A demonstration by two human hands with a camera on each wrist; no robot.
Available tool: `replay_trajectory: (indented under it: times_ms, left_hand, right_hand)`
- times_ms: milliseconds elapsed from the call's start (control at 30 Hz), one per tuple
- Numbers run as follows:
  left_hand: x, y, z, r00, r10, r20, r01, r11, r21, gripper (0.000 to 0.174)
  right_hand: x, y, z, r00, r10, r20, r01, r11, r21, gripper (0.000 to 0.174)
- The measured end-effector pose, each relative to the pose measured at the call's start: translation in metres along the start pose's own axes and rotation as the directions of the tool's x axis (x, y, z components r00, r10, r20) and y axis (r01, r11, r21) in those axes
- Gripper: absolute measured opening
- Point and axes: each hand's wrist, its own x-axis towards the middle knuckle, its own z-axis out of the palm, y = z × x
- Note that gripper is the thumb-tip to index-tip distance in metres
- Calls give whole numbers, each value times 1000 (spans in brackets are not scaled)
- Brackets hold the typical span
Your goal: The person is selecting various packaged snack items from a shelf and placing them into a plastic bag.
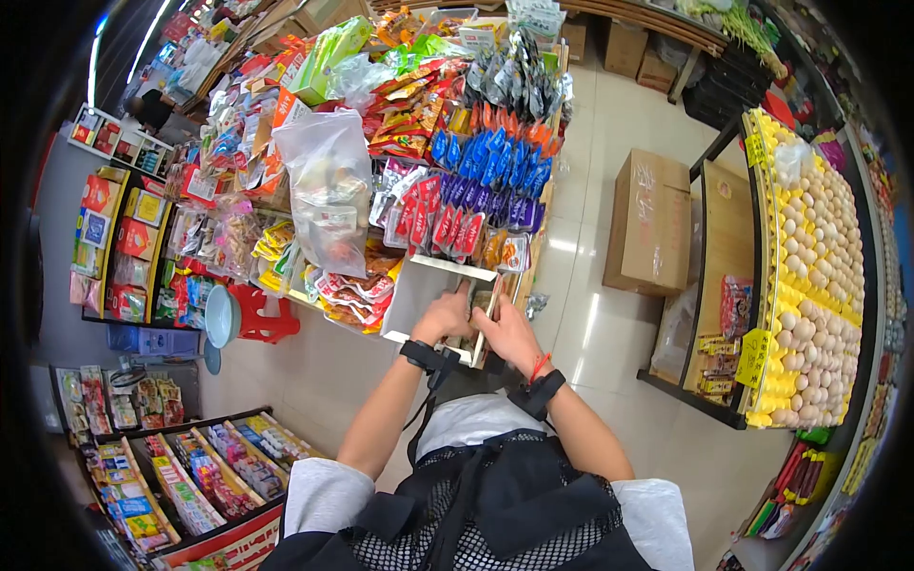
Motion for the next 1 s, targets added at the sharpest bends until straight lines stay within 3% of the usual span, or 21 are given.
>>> replay_trajectory:
  times_ms: [267, 400, 500, 800, 1000]
  left_hand:
    - [1, -4, 4, 998, -10, -62, 8, 1000, -28, 110]
    - [-18, -13, -2, 984, -38, -177, -7, 968, -251, 101]
    - [-29, -17, 1, 923, -26, -384, -79, 964, -254, 90]
    - [-47, -9, -9, 886, -32, -462, -116, 951, -287, 87]
    - [-65, -8, -12, 836, 21, -548, -215, 932, -292, 78]
  right_hand:
    - [6, 8, 5, 1000, -27, 1, 27, 999, 33, 42]
    - [4, 5, 2, 999, -31, 8, 31, 1000, -3, 42]
    - [4, 3, 4, 999, -36, 2, 36, 999, 28, 43]
    - [5, 13, 6, 996, -50, -70, 48, 998, -30, 46]
    - [1, 13, 11, 991, -58, -121, 55, 998, -30, 46]
